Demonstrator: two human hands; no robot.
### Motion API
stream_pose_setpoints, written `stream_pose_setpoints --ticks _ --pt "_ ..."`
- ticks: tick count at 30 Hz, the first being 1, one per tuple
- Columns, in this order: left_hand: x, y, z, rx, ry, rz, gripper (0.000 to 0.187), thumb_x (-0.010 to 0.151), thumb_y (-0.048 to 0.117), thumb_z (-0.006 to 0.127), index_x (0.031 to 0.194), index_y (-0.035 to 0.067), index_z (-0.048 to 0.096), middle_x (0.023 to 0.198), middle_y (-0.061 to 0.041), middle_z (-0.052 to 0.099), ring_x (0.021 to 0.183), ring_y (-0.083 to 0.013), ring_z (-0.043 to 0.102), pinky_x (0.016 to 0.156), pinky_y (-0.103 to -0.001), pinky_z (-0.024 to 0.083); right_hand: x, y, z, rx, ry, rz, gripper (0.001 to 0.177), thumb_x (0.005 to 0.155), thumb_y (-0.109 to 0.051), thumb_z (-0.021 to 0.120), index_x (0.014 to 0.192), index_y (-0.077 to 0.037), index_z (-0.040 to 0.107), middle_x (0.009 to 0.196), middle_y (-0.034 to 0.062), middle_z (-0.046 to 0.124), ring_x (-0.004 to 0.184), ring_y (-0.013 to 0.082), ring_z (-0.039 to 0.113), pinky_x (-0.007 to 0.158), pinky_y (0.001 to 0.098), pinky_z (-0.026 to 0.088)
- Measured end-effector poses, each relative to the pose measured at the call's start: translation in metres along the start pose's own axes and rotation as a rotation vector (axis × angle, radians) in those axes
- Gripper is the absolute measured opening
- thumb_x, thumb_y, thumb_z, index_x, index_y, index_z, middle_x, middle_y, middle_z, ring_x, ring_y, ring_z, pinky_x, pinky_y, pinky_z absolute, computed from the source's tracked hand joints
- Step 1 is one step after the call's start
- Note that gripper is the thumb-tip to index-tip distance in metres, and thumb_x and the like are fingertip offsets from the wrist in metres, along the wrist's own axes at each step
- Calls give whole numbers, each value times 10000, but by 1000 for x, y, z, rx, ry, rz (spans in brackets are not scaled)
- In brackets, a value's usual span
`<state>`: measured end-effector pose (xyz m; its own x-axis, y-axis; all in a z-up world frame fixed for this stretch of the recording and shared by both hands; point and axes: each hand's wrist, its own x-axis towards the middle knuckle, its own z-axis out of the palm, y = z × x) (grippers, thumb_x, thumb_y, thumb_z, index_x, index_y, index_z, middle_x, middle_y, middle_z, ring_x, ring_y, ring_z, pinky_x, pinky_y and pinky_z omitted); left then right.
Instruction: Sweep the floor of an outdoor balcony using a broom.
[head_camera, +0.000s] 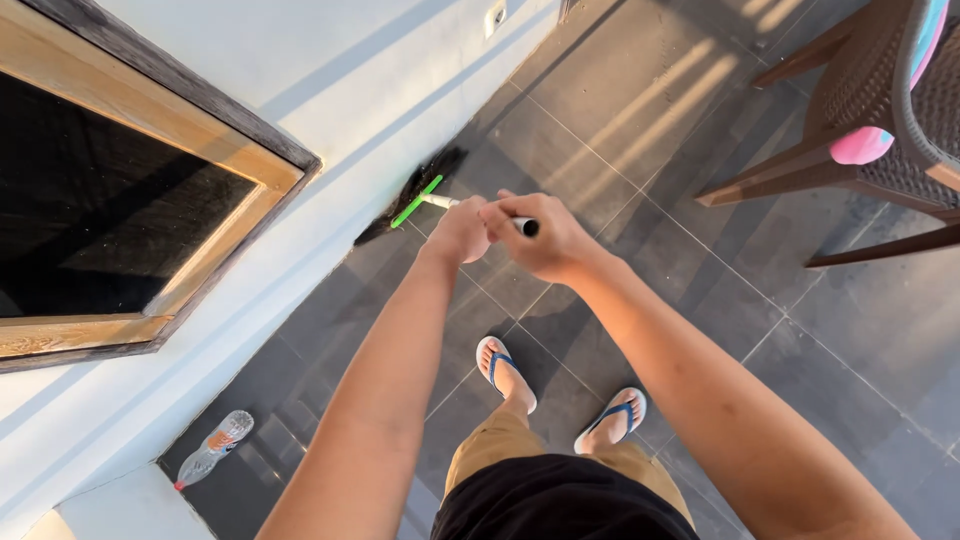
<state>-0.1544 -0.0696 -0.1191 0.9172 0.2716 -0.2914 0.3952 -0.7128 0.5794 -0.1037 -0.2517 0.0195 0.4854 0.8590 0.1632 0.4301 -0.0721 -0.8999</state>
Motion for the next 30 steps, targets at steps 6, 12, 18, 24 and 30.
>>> stream_pose_setpoints --ticks 6,12,18,24,30 --pt "-36 82 -12 -38 -28 94 265 868 302 635 938 76 756 922 -210 735 929 -404 708 828 -492 560 -21 -6 -39 -14 128 247 300 1002 -234 647 919 29 767 796 59 763 740 113 695 716 284 558" --pt "-49 142 23 -164 -3 205 301 889 347 607 984 94 739 894 -182 747 863 -377 729 793 -478 587 -42 -39 -113 78 -81 269 425 1046 -205 566 696 26 632 607 52 598 635 153 612 670 334 541" --pt "-56 159 -20 136 29 331 344 917 445 548 1065 199 737 811 -90 753 785 -311 742 722 -482 564 -32 -78 -120 62 19 265 487 1057 -217 555 629 13 534 614 45 571 724 154 667 710 356 552" --pt "-61 133 -69 133 38 135 360 842 492 591 1055 257 763 859 -70 755 844 -308 731 758 -463 558 -7 -65 -76 147 106 193 505 1080 -270 544 663 10 597 681 40 641 707 129 608 710 313 530" --pt "-20 31 20 39 -36 -96 376 888 400 612 1122 116 692 1050 -124 735 990 -330 704 826 -477 555 -26 -41 -31 107 -3 223 373 1044 -312 566 879 -26 741 721 16 637 665 105 517 622 292 447"
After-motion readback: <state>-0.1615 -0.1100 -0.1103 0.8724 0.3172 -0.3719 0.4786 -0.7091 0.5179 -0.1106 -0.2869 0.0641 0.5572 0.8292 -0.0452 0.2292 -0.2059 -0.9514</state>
